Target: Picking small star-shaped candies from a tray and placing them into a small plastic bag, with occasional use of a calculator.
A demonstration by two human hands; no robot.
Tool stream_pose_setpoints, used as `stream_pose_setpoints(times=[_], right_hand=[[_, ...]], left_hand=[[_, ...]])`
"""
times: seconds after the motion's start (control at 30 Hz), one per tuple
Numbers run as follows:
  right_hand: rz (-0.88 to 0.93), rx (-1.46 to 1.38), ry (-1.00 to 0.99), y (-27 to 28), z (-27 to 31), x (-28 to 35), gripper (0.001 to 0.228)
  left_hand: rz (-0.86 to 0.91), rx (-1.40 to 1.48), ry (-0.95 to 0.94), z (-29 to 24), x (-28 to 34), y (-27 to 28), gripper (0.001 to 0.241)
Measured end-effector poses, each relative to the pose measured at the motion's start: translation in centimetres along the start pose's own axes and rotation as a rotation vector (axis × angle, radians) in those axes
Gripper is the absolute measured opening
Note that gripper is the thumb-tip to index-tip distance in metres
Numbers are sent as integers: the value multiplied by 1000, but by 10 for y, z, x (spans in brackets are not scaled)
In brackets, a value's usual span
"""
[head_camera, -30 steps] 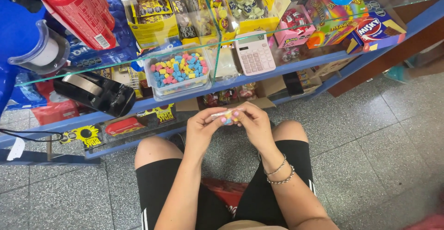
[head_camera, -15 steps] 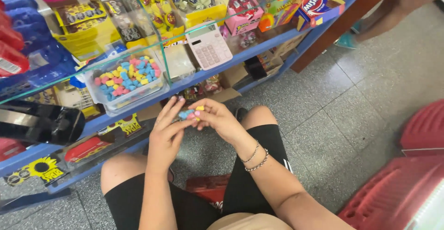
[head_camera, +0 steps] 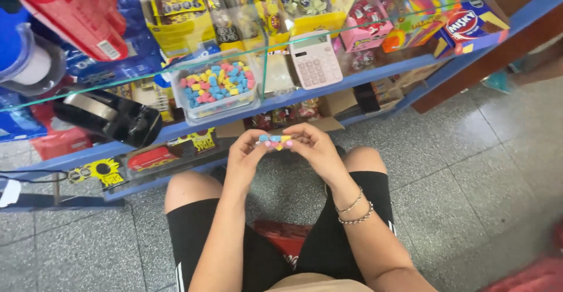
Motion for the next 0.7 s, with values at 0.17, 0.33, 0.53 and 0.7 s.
stream_pose_setpoints(times=[0.17, 0.33, 0.53, 0.7], right_hand=[[3, -7, 22, -3, 1, -1, 30], [-8, 54, 49, 1, -1, 1, 37], [18, 123, 53, -5, 14, 3, 29], [20, 110, 65, 1, 2, 2, 35]], left_hand=[[89, 198, 112, 26, -5, 0, 22], [155, 158, 115, -4, 5, -7, 43], [190, 98, 147, -5, 6, -9, 41], [143, 146, 227, 24, -3, 1, 21]])
Point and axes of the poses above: each hand's wrist, its own x-axis away from the middle knuckle, its own y-axis out of the back of the hand, z = x × y, the point moved 3 cm from there along -x, towards the middle knuckle, and after that the axes turned 10 degrees about y, right-handed, at the moved point
